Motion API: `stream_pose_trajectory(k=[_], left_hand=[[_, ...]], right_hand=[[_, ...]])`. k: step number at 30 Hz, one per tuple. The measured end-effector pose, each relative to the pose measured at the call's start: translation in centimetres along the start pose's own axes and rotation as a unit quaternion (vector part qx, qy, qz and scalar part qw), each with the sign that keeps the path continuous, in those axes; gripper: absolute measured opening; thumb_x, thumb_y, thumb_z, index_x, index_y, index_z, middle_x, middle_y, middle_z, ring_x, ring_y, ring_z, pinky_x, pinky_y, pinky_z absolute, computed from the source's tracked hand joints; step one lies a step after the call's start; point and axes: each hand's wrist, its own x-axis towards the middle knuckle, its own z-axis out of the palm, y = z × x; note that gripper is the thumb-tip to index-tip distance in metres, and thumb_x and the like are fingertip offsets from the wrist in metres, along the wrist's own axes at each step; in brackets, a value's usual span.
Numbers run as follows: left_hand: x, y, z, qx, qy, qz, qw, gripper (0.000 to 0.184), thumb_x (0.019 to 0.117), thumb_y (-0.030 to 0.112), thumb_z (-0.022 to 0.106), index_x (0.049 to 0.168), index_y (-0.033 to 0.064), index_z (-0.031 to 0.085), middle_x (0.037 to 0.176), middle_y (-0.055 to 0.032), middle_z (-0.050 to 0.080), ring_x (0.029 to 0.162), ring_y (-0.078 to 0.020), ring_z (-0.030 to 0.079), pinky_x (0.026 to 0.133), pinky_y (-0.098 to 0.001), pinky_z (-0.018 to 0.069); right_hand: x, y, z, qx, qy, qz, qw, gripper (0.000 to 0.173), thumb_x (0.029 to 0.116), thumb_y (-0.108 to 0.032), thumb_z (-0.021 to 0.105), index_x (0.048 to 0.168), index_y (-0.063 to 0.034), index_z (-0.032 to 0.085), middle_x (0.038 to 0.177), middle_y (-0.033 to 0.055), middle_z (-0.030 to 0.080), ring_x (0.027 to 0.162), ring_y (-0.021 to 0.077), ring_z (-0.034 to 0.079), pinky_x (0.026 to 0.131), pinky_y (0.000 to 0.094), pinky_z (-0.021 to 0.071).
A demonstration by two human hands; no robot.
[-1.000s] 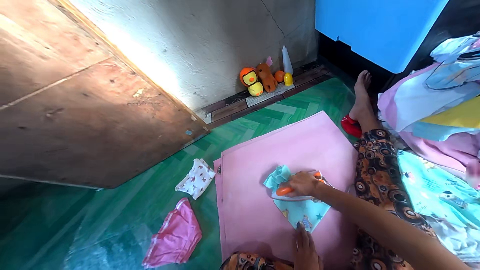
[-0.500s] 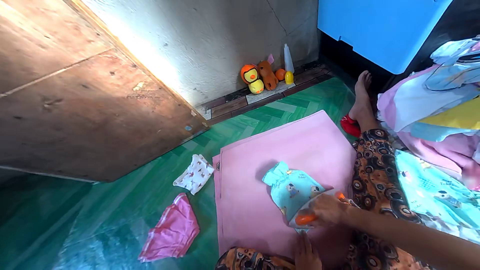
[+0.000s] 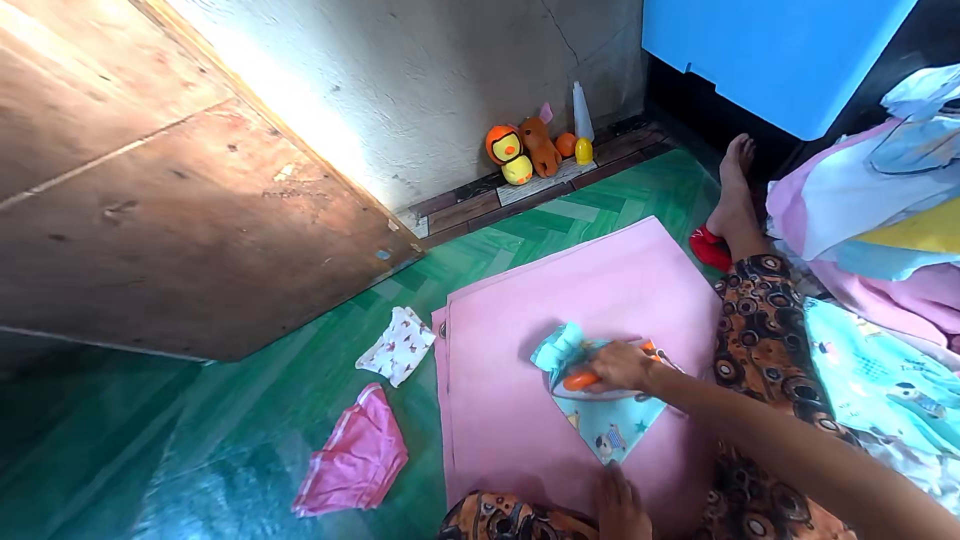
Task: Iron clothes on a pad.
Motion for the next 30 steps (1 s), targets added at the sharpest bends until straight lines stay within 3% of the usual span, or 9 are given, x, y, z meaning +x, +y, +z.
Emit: stream_pose_trajectory(k=[5,12,15,16,18,19,22,25,30], left_hand=[[0.1,0.0,0.0,0.004,-0.006,-0.004,1.000,0.052,0.1042,0.022,0.054,0.144,-0.0110,0.051,0.160,-0.0335,0.032,0.149,-0.0457,0.035,0.121,-0.0566,0.0287],[0.3,0.0,-0.3,0.005,-0.027,-0.003,1.000,0.054,0.1057,0.025,0.053,0.147,-0.0100,0.047,0.162,-0.0325,0.028,0.152,-0.0455,0.028,0.123,-0.0580,0.0240],[-0.1,-0.3,-0.5,-0.023,-0.007,0.010,1.000,0.048,0.1045,0.023,0.055,0.141,-0.0069,0.056,0.160,-0.0290,0.036,0.150,-0.0430,0.035,0.121,-0.0546,0.0294],[-0.4,-0.6,-1.0,-0.057,0.006,0.015,0.998,0.043,0.1038,0.025,0.056,0.136,-0.0041,0.062,0.156,-0.0254,0.044,0.146,-0.0403,0.042,0.118,-0.0541,0.0345],[-0.9,-1.5,-1.7,-0.153,0.099,0.015,0.983,0.030,0.0977,0.023,0.060,0.113,0.0035,0.077,0.121,-0.0159,0.073,0.116,-0.0329,0.069,0.099,-0.0541,0.0526],[-1.0,-2.1,-2.2,-0.202,0.134,0.001,0.970,0.026,0.0959,0.022,0.062,0.107,0.0059,0.078,0.107,-0.0133,0.077,0.104,-0.0307,0.073,0.091,-0.0541,0.0565],[0.3,-4.5,-3.5,-0.297,0.259,-0.025,0.919,0.021,0.0921,0.017,0.064,0.101,0.0035,0.077,0.092,-0.0115,0.075,0.088,-0.0263,0.073,0.083,-0.0491,0.0594],[4.0,-7.0,-5.3,-0.311,0.317,-0.021,0.896,0.020,0.0949,0.013,0.064,0.105,0.0006,0.076,0.097,-0.0136,0.073,0.087,-0.0242,0.072,0.081,-0.0428,0.0603],[10.2,-7.5,-8.0,-0.267,0.234,-0.039,0.934,0.030,0.0996,0.012,0.061,0.126,0.0043,0.071,0.127,-0.0196,0.065,0.107,-0.0282,0.068,0.096,-0.0417,0.0561]], right_hand=[[1.6,0.8,-1.0,-0.008,0.013,-0.007,1.000,0.044,0.1047,-0.042,0.057,0.144,-0.0213,0.059,0.120,0.0226,0.070,0.110,0.0444,0.067,0.089,0.0637,0.0508],[-0.7,-0.8,0.4,0.039,-0.025,0.013,0.999,0.046,0.1045,-0.042,0.058,0.146,-0.0236,0.058,0.119,0.0232,0.071,0.112,0.0455,0.066,0.093,0.0660,0.0493],[-2.8,-1.5,2.0,0.049,-0.041,0.000,0.998,0.045,0.1048,-0.041,0.058,0.147,-0.0238,0.058,0.118,0.0236,0.071,0.110,0.0461,0.067,0.091,0.0663,0.0499],[-3.6,-1.7,2.6,0.049,-0.047,-0.004,0.998,0.046,0.1050,-0.041,0.058,0.148,-0.0235,0.057,0.118,0.0237,0.071,0.109,0.0460,0.067,0.091,0.0661,0.0501],[-5.3,-2.0,3.7,0.050,-0.057,-0.010,0.997,0.047,0.1053,-0.041,0.057,0.149,-0.0234,0.056,0.116,0.0241,0.071,0.110,0.0458,0.067,0.093,0.0654,0.0499],[-6.0,-2.0,4.4,0.051,-0.055,-0.011,0.997,0.047,0.1051,-0.041,0.057,0.149,-0.0240,0.056,0.115,0.0236,0.071,0.109,0.0454,0.067,0.093,0.0650,0.0499],[-7.5,-2.1,5.5,0.052,-0.060,-0.015,0.997,0.046,0.1052,-0.038,0.058,0.150,-0.0254,0.054,0.116,0.0223,0.071,0.109,0.0451,0.067,0.093,0.0643,0.0501],[-7.7,-2.3,5.6,0.055,-0.066,-0.006,0.996,0.047,0.1054,-0.040,0.056,0.150,-0.0268,0.054,0.119,0.0218,0.071,0.110,0.0446,0.067,0.093,0.0644,0.0498],[-7.7,-2.4,5.5,0.059,-0.072,-0.004,0.996,0.047,0.1057,-0.039,0.056,0.150,-0.0260,0.054,0.122,0.0227,0.069,0.113,0.0449,0.066,0.096,0.0642,0.0486]])
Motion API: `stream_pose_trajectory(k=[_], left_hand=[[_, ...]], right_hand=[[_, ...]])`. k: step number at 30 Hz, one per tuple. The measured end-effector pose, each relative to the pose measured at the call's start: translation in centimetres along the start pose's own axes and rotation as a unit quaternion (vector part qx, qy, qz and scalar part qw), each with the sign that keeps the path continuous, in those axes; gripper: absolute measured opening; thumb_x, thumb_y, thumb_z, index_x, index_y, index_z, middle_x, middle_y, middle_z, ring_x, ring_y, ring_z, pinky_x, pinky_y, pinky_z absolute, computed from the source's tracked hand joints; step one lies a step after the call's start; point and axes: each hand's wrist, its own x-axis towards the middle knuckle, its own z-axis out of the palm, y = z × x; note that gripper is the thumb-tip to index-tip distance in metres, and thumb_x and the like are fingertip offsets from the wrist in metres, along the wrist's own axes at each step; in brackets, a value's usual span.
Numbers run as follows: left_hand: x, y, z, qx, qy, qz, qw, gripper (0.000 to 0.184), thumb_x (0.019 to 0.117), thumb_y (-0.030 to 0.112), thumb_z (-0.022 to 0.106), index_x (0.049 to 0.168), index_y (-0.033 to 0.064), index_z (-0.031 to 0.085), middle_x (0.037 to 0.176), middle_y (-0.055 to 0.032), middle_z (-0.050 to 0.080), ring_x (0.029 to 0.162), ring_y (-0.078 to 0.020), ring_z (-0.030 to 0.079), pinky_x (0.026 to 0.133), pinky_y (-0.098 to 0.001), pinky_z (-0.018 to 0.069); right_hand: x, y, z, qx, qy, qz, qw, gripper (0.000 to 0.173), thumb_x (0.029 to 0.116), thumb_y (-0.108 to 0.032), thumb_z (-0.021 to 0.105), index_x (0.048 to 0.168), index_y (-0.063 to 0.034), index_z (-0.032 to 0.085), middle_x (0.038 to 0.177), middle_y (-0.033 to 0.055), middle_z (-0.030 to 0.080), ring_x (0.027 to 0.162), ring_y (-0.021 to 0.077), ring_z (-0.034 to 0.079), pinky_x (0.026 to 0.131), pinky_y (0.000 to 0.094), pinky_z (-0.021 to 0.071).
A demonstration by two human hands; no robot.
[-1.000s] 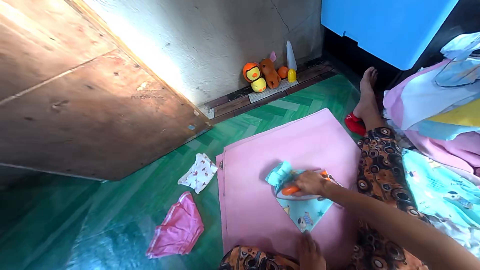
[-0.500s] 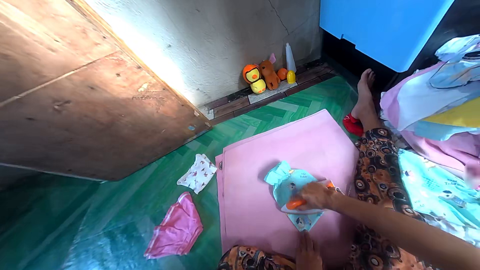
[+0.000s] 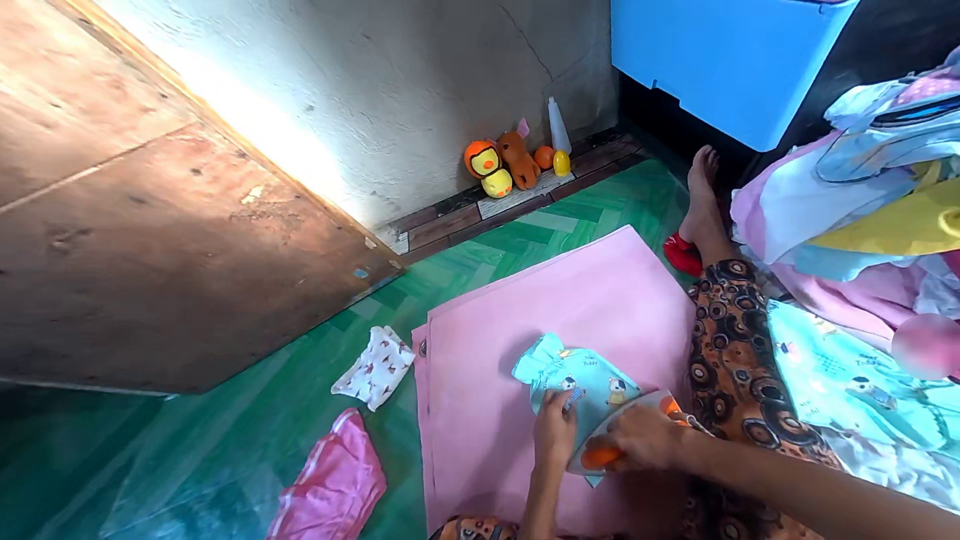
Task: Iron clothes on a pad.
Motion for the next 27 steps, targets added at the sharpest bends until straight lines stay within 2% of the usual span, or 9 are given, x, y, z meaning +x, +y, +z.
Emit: stream_pose_trajectory(k=[1,3,8,11,16,20,23,27], left_hand=[[0.9,0.3,0.2,0.012,-0.020,-0.011,1.000,0.033,0.1002,0.013,0.061,0.131,0.0061,0.069,0.132,-0.0194,0.062,0.113,-0.0283,0.067,0.100,-0.0414,0.0544],[2.1,0.6,0.6,0.031,-0.044,-0.025,0.998,0.034,0.1003,0.014,0.062,0.133,0.0067,0.067,0.137,-0.0193,0.060,0.119,-0.0289,0.064,0.104,-0.0414,0.0521],[3.1,1.1,0.8,0.057,-0.043,-0.033,0.997,0.028,0.1022,0.015,0.059,0.125,0.0048,0.071,0.131,-0.0175,0.063,0.116,-0.0280,0.065,0.103,-0.0420,0.0527],[3.2,0.8,1.3,0.078,-0.020,-0.010,0.997,0.024,0.1024,0.011,0.057,0.117,0.0022,0.073,0.124,-0.0179,0.067,0.113,-0.0298,0.067,0.100,-0.0437,0.0538],[3.3,0.9,1.2,0.081,-0.023,-0.022,0.996,0.027,0.1062,0.010,0.049,0.122,-0.0009,0.067,0.132,-0.0206,0.062,0.119,-0.0327,0.064,0.103,-0.0449,0.0522],[1.4,-1.3,-1.4,-0.010,0.099,-0.001,0.995,0.025,0.1046,0.007,0.050,0.117,-0.0075,0.066,0.121,-0.0256,0.066,0.112,-0.0360,0.066,0.100,-0.0472,0.0532],[-0.6,-6.0,-5.1,-0.008,0.190,-0.009,0.982,0.027,0.1034,0.006,0.050,0.118,-0.0116,0.064,0.119,-0.0297,0.065,0.109,-0.0391,0.067,0.097,-0.0504,0.0540],[-4.7,-12.3,-11.2,-0.053,0.287,-0.130,0.948,0.030,0.1051,0.007,0.050,0.125,-0.0126,0.059,0.115,-0.0309,0.065,0.096,-0.0383,0.070,0.087,-0.0527,0.0572]], right_hand=[[0.0,0.1,0.1,-0.001,0.002,-0.001,1.000,0.046,0.1057,-0.039,0.056,0.150,-0.0257,0.054,0.122,0.0228,0.069,0.113,0.0450,0.066,0.095,0.0640,0.0488],[0.0,0.1,0.1,-0.003,0.001,-0.004,1.000,0.046,0.1060,-0.039,0.055,0.150,-0.0251,0.054,0.121,0.0226,0.069,0.113,0.0450,0.066,0.095,0.0636,0.0490],[0.1,0.3,0.4,-0.011,0.014,-0.013,1.000,0.044,0.1060,-0.039,0.055,0.147,-0.0238,0.056,0.118,0.0220,0.070,0.110,0.0440,0.067,0.093,0.0623,0.0498],[0.1,0.3,0.6,-0.019,0.017,-0.013,1.000,0.045,0.1058,-0.039,0.055,0.149,-0.0248,0.055,0.119,0.0215,0.070,0.110,0.0435,0.067,0.093,0.0612,0.0504],[0.2,0.2,0.7,-0.017,0.028,-0.011,0.999,0.046,0.1069,-0.039,0.054,0.151,-0.0255,0.053,0.119,0.0223,0.069,0.108,0.0436,0.067,0.092,0.0606,0.0506],[0.8,0.4,-0.6,-0.017,0.013,-0.012,1.000,0.047,0.1071,-0.039,0.054,0.152,-0.0242,0.052,0.122,0.0235,0.068,0.111,0.0448,0.066,0.095,0.0621,0.0489],[2.0,1.3,-2.0,-0.021,0.037,-0.007,0.999,0.047,0.1062,-0.040,0.055,0.150,-0.0227,0.055,0.121,0.0235,0.070,0.113,0.0455,0.066,0.098,0.0639,0.0477],[4.1,2.5,-5.1,-0.034,0.068,-0.006,0.997,0.045,0.1057,-0.039,0.056,0.146,-0.0187,0.058,0.117,0.0243,0.070,0.110,0.0462,0.066,0.093,0.0647,0.0494]])
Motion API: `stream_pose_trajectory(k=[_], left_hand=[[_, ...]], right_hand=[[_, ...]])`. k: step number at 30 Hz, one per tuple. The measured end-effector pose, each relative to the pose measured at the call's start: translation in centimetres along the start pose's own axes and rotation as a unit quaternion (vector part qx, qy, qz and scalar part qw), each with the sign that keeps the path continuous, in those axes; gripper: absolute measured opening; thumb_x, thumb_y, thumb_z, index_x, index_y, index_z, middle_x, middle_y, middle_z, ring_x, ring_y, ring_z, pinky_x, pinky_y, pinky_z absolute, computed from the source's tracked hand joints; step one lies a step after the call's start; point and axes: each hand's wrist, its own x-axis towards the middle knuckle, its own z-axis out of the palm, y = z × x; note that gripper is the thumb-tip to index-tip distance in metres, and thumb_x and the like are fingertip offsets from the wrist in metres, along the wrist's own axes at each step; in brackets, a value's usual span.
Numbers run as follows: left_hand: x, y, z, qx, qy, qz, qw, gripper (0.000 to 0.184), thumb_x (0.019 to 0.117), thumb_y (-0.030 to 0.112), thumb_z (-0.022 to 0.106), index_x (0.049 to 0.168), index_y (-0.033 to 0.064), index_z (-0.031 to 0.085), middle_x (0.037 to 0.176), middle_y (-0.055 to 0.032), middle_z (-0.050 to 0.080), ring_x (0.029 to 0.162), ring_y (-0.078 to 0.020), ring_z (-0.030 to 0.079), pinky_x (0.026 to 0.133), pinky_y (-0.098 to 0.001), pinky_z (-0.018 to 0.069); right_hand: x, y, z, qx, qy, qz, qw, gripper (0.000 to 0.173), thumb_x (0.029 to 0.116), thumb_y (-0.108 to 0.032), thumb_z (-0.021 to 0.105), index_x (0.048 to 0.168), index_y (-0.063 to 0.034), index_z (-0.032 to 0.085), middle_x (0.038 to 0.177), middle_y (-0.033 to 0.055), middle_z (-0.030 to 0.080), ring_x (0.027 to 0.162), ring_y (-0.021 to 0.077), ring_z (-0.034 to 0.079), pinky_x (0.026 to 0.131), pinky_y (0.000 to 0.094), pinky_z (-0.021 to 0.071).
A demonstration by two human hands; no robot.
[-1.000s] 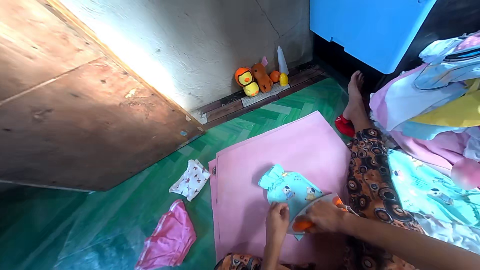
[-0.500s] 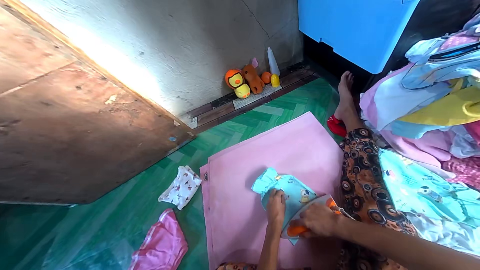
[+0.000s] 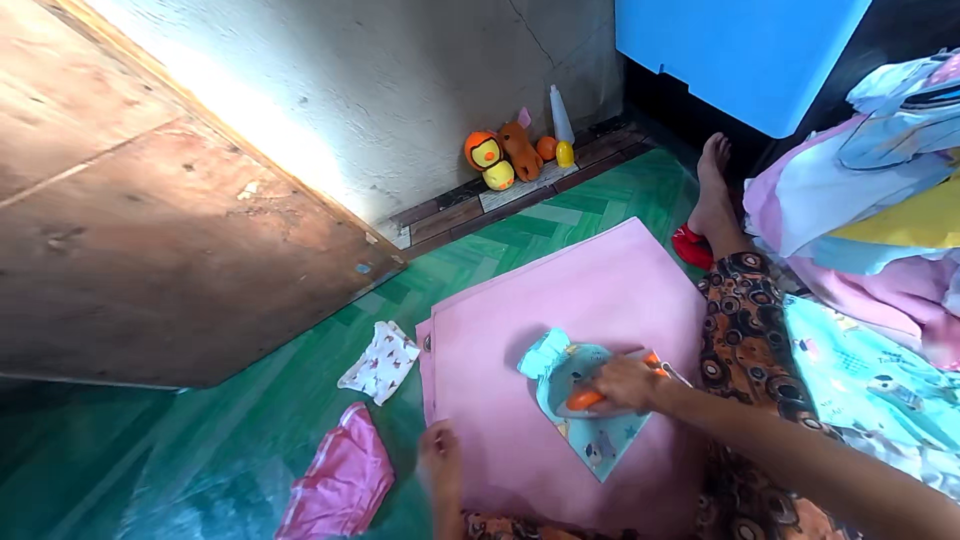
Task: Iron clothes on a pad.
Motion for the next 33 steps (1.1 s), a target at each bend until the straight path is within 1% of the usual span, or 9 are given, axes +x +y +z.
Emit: stream_pose_trajectory(k=[4,6,9,14,19,22,25,28,33], left_hand=[[-0.3,-4.2,-2.2,-0.087,0.101,-0.138,0.981,0.032,0.1061,0.010,0.052,0.128,-0.0127,0.058,0.119,-0.0319,0.064,0.101,-0.0388,0.068,0.090,-0.0532,0.0550],[0.0,-4.1,-1.9,-0.128,0.118,-0.164,0.971,0.031,0.1074,0.011,0.051,0.128,-0.0119,0.058,0.118,-0.0302,0.064,0.097,-0.0353,0.069,0.086,-0.0495,0.0570],[0.3,-2.8,-1.4,-0.184,0.129,-0.195,0.955,0.032,0.1080,0.011,0.051,0.129,-0.0115,0.056,0.118,-0.0291,0.063,0.094,-0.0318,0.068,0.083,-0.0452,0.0569],[0.3,-2.8,-1.9,-0.275,0.162,-0.256,0.912,0.031,0.1086,0.013,0.050,0.131,-0.0085,0.053,0.109,-0.0198,0.062,0.080,-0.0162,0.062,0.072,-0.0304,0.0539],[-0.2,-2.5,-2.8,-0.347,0.169,-0.321,0.865,0.034,0.1096,0.019,0.049,0.136,-0.0027,0.052,0.106,-0.0130,0.061,0.076,-0.0088,0.059,0.067,-0.0231,0.0495],[-0.3,-2.3,-2.7,-0.358,0.161,-0.332,0.858,0.034,0.1094,0.020,0.049,0.135,-0.0015,0.052,0.105,-0.0111,0.060,0.077,-0.0076,0.057,0.067,-0.0213,0.0482],[-0.3,-2.3,-2.7,-0.356,0.155,-0.337,0.858,0.035,0.1094,0.022,0.049,0.135,-0.0015,0.053,0.105,-0.0110,0.060,0.078,-0.0083,0.057,0.068,-0.0222,0.0479],[-0.5,-2.8,-2.8,-0.381,0.159,-0.338,0.846,0.036,0.1097,0.023,0.048,0.136,-0.0013,0.051,0.103,-0.0099,0.059,0.076,-0.0080,0.057,0.067,-0.0214,0.0478],[-0.8,-3.6,-3.0,-0.456,0.215,-0.354,0.788,0.021,0.1113,0.024,0.042,0.109,0.0056,0.051,0.080,-0.0001,0.053,0.060,-0.0030,0.054,0.056,-0.0166,0.0486]], right_hand=[[2.6,0.8,-2.0,-0.015,0.011,0.011,1.000,0.045,0.1051,-0.041,0.057,0.146,-0.0206,0.058,0.120,0.0229,0.070,0.111,0.0449,0.066,0.093,0.0642,0.0495],[3.4,0.8,-2.4,-0.019,0.017,0.015,1.000,0.043,0.1043,-0.041,0.058,0.143,-0.0216,0.061,0.118,0.0213,0.071,0.110,0.0437,0.068,0.091,0.0644,0.0502],[3.2,0.2,-2.3,0.002,0.002,0.036,0.999,0.046,0.1041,-0.042,0.058,0.146,-0.0231,0.058,0.123,0.0214,0.070,0.114,0.0436,0.066,0.093,0.0649,0.0495],[0.6,-2.5,0.7,0.085,-0.012,0.100,0.991,0.050,0.1054,-0.043,0.056,0.151,-0.0237,0.053,0.124,0.0258,0.068,0.117,0.0471,0.064,0.098,0.0669,0.0477],[-1.9,-7.1,4.3,0.168,-0.019,0.214,0.962,0.062,0.1090,-0.047,0.044,0.163,-0.0181,0.032,0.139,0.0279,0.059,0.124,0.0474,0.061,0.103,0.0639,0.0476],[-0.9,-8.2,4.8,0.224,0.004,0.240,0.944,0.064,0.1093,-0.043,0.044,0.166,-0.0230,0.021,0.146,0.0273,0.054,0.125,0.0461,0.061,0.104,0.0617,0.0486],[1.1,-9.0,4.5,0.263,0.012,0.228,0.938,0.061,0.1107,-0.036,0.043,0.167,-0.0287,0.019,0.145,0.0299,0.053,0.125,0.0479,0.060,0.104,0.0624,0.0485],[2.3,-9.7,4.3,0.279,0.010,0.209,0.937,0.060,0.1122,-0.034,0.039,0.167,-0.0267,0.016,0.136,0.0304,0.060,0.123,0.0480,0.061,0.103,0.0630,0.0481],[0.8,-10.0,5.2,0.272,0.009,0.218,0.937,0.060,0.1126,-0.034,0.036,0.168,-0.0267,0.013,0.125,0.0286,0.066,0.117,0.0474,0.065,0.100,0.0630,0.0502]])
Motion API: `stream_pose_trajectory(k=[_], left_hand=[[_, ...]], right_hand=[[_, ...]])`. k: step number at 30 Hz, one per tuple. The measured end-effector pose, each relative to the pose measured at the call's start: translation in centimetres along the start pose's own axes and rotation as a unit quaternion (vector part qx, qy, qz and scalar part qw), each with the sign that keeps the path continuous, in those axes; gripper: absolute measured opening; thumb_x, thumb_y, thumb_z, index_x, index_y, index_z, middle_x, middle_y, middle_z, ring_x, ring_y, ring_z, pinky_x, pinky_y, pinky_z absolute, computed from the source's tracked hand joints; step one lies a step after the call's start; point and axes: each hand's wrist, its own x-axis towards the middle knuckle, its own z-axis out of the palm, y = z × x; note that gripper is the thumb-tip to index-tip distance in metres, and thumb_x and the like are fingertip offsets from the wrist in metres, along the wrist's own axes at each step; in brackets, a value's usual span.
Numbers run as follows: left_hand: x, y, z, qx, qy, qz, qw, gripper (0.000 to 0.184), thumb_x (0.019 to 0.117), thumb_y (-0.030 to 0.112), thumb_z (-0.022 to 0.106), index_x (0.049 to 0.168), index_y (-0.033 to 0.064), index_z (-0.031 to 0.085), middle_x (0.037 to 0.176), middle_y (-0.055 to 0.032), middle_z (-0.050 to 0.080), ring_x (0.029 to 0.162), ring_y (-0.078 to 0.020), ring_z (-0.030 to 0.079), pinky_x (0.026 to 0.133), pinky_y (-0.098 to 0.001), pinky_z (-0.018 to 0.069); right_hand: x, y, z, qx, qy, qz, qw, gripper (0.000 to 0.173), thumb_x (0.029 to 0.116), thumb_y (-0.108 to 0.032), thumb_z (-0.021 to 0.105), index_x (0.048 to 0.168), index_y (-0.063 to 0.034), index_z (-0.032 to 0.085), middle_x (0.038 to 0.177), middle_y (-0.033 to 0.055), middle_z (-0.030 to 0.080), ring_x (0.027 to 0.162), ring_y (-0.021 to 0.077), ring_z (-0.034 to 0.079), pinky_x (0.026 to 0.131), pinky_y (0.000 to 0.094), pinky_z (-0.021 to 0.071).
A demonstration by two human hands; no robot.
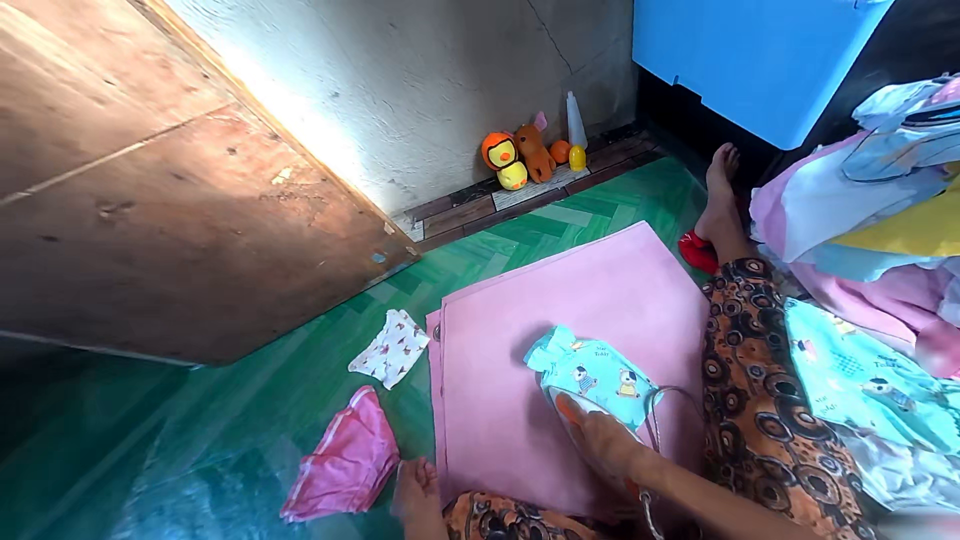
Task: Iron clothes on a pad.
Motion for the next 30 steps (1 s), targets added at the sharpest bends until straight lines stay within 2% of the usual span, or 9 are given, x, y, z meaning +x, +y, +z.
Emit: stream_pose_trajectory(k=[5,7,8,10,12,14,19,26,30], left_hand=[[0.6,-0.2,-0.5,-0.026,0.031,-0.020,0.999,0.029,0.1118,0.038,0.037,0.109,0.0122,0.049,0.082,0.0013,0.050,0.064,-0.0054,0.054,0.059,-0.0203,0.0474],[1.0,-0.5,-0.6,0.000,0.023,-0.010,1.000,0.027,0.1101,0.026,0.041,0.132,0.0107,0.046,0.092,-0.0034,0.050,0.068,-0.0089,0.052,0.061,-0.0229,0.0469],[1.1,-0.6,-0.7,0.025,0.001,-0.007,1.000,0.041,0.1080,0.016,0.042,0.148,0.0114,0.036,0.101,-0.0076,0.050,0.073,-0.0118,0.052,0.063,-0.0256,0.0465],[1.1,-0.7,-0.6,0.069,-0.029,-0.011,0.997,0.062,0.1014,0.008,0.048,0.157,0.0119,0.021,0.110,-0.0143,0.051,0.078,-0.0163,0.053,0.064,-0.0311,0.0481],[0.9,-0.6,-0.3,0.071,-0.039,-0.024,0.996,0.058,0.1028,0.013,0.051,0.155,0.0102,0.027,0.120,-0.0171,0.053,0.085,-0.0178,0.055,0.070,-0.0319,0.0492],[0.7,-0.4,-0.1,0.072,-0.045,-0.033,0.996,0.039,0.1053,0.020,0.051,0.141,0.0071,0.043,0.111,-0.0112,0.056,0.079,-0.0133,0.055,0.068,-0.0272,0.0488],[0.6,-0.2,-0.1,0.063,-0.065,-0.028,0.995,0.032,0.1070,0.025,0.050,0.132,0.0056,0.049,0.093,-0.0042,0.057,0.068,-0.0068,0.055,0.061,-0.0220,0.0494],[0.2,0.0,0.2,0.037,-0.056,-0.014,0.998,0.032,0.1082,0.027,0.048,0.131,0.0048,0.049,0.092,-0.0031,0.057,0.067,-0.0065,0.057,0.061,-0.0220,0.0512],[-0.7,0.2,0.3,0.073,-0.061,0.047,0.994,0.041,0.1110,0.027,0.043,0.147,0.0077,0.039,0.117,-0.0102,0.054,0.084,-0.0113,0.058,0.072,-0.0275,0.0497]], right_hand=[[-0.8,1.0,0.9,-0.015,0.016,0.007,1.000,0.059,0.1113,-0.035,0.038,0.167,-0.0300,0.017,0.121,0.0257,0.069,0.114,0.0457,0.067,0.096,0.0628,0.0523],[-0.2,0.7,0.8,-0.019,0.018,0.008,1.000,0.059,0.1111,-0.035,0.038,0.167,-0.0313,0.019,0.122,0.0250,0.069,0.115,0.0452,0.067,0.096,0.0629,0.0523],[0.1,0.4,0.6,-0.018,0.016,0.006,1.000,0.058,0.1115,-0.035,0.038,0.166,-0.0316,0.019,0.122,0.0250,0.069,0.116,0.0451,0.066,0.097,0.0631,0.0518],[0.6,-0.1,0.2,-0.018,0.011,-0.006,1.000,0.057,0.1121,-0.035,0.036,0.166,-0.0313,0.020,0.124,0.0255,0.068,0.117,0.0452,0.066,0.098,0.0635,0.0510],[0.9,-0.4,-0.3,-0.029,0.001,-0.022,0.999,0.057,0.1121,-0.035,0.037,0.166,-0.0319,0.021,0.127,0.0262,0.067,0.119,0.0460,0.065,0.100,0.0640,0.0499],[0.9,0.2,-0.5,-0.048,-0.006,-0.061,0.997,0.056,0.1113,-0.034,0.040,0.165,-0.0330,0.026,0.125,0.0271,0.067,0.118,0.0472,0.065,0.099,0.0653,0.0493],[-0.4,2.2,-1.2,-0.106,-0.047,-0.151,0.982,0.050,0.1096,-0.034,0.047,0.159,-0.0386,0.040,0.122,0.0246,0.070,0.115,0.0468,0.065,0.097,0.0680,0.0480],[-1.4,4.1,-0.6,0.039,0.051,0.011,0.998,0.056,0.1109,-0.038,0.042,0.165,-0.0351,0.028,0.131,0.0245,0.066,0.119,0.0441,0.065,0.100,0.0629,0.0501],[-1.8,5.4,-0.3,0.153,0.114,0.035,0.981,0.060,0.1093,-0.036,0.047,0.165,-0.0295,0.027,0.127,0.0233,0.068,0.112,0.0411,0.068,0.097,0.0598,0.0523]])
